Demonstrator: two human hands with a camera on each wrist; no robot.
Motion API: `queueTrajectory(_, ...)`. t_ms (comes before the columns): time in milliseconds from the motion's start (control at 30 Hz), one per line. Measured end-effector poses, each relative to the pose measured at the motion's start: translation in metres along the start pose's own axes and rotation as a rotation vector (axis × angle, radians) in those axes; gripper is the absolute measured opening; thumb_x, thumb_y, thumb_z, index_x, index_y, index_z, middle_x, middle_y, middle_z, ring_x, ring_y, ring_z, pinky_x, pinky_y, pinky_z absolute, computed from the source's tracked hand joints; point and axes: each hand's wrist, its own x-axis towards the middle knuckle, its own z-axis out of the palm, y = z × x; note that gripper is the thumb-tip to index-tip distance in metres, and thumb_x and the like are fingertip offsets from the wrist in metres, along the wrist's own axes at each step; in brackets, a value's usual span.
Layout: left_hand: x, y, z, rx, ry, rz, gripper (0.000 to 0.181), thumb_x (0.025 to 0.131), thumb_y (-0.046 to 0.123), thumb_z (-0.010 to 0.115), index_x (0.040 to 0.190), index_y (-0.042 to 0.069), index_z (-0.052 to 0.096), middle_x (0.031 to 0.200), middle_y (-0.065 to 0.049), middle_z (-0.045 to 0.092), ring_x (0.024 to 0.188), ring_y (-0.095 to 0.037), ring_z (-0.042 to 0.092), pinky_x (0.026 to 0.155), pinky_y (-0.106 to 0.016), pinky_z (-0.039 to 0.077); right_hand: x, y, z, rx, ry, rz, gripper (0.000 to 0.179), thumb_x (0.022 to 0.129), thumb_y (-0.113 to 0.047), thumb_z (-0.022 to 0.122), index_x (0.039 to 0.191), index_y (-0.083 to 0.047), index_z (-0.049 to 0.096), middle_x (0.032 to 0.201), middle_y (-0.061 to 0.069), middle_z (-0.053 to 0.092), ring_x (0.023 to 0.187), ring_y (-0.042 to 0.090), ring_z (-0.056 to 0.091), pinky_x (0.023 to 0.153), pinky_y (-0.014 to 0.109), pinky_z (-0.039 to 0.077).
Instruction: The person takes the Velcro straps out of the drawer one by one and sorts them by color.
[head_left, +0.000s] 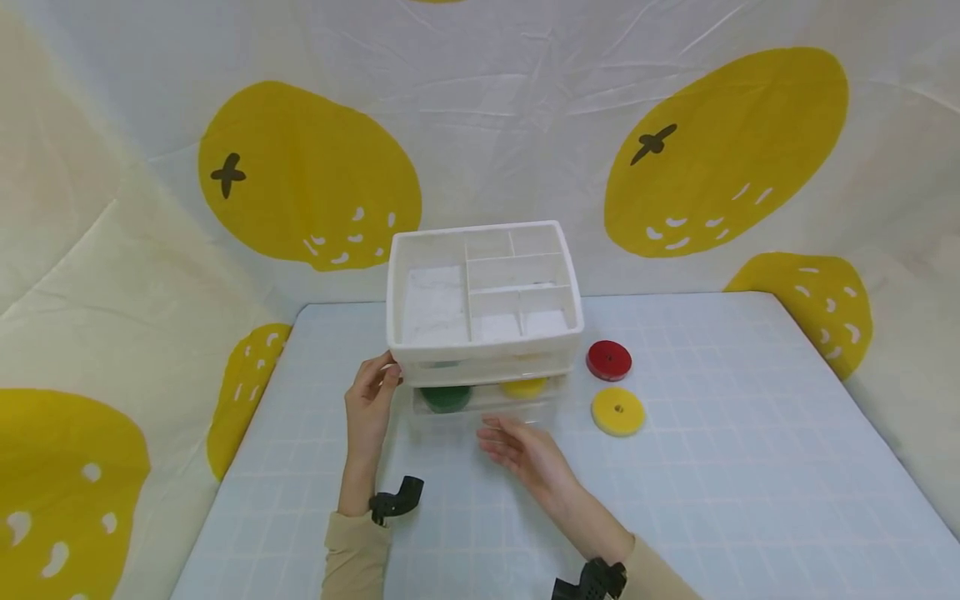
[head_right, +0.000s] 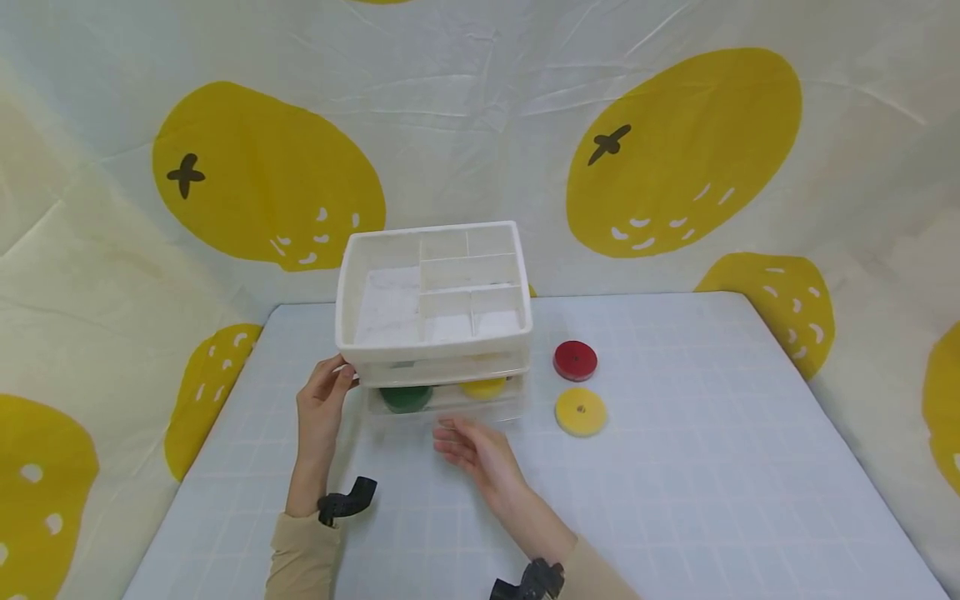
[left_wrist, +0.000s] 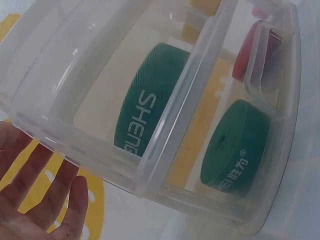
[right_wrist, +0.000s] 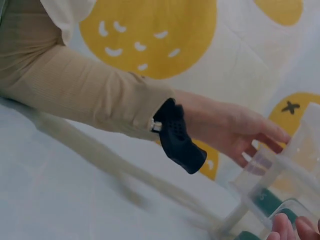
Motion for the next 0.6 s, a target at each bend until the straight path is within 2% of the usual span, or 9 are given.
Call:
queueTrajectory(333, -0.002, 0.025, 0.001, 0.018, -0.017, -0.004, 0.029, 0.093, 0.0, 0.058, 0.12, -0.01, 0.061, 0.102, 0.016, 0.06, 0.093, -0.007, 0.061, 0.08, -0.011, 0.052, -0.014, 0.003, -0.002, -0.002, -0.039, 0.033, 0.042, 0.099, -0.028, 0.052, 0.129, 0.0, 0.057, 0.103, -0.001, 0.074, 0.096, 0.013, 0.07, 0.095, 0.028, 0.054)
queueTrajectory(600, 0.002, 0.002, -0.002, 0.018, -0.017, -0.021, 0.029, 0.093, 0.004, 0.06, 0.12, -0.004, 0.063, 0.104, 0.012, 0.061, 0.093, -0.004, 0.061, 0.08, -0.014, 0.054, -0.023, 0.007, -0.003, -0.035, -0.059, 0.047, 0.042, 0.098, -0.029, 0.054, 0.128, 0.001, 0.058, 0.104, 0.0, 0.074, 0.096, 0.013, 0.07, 0.095, 0.029, 0.054)
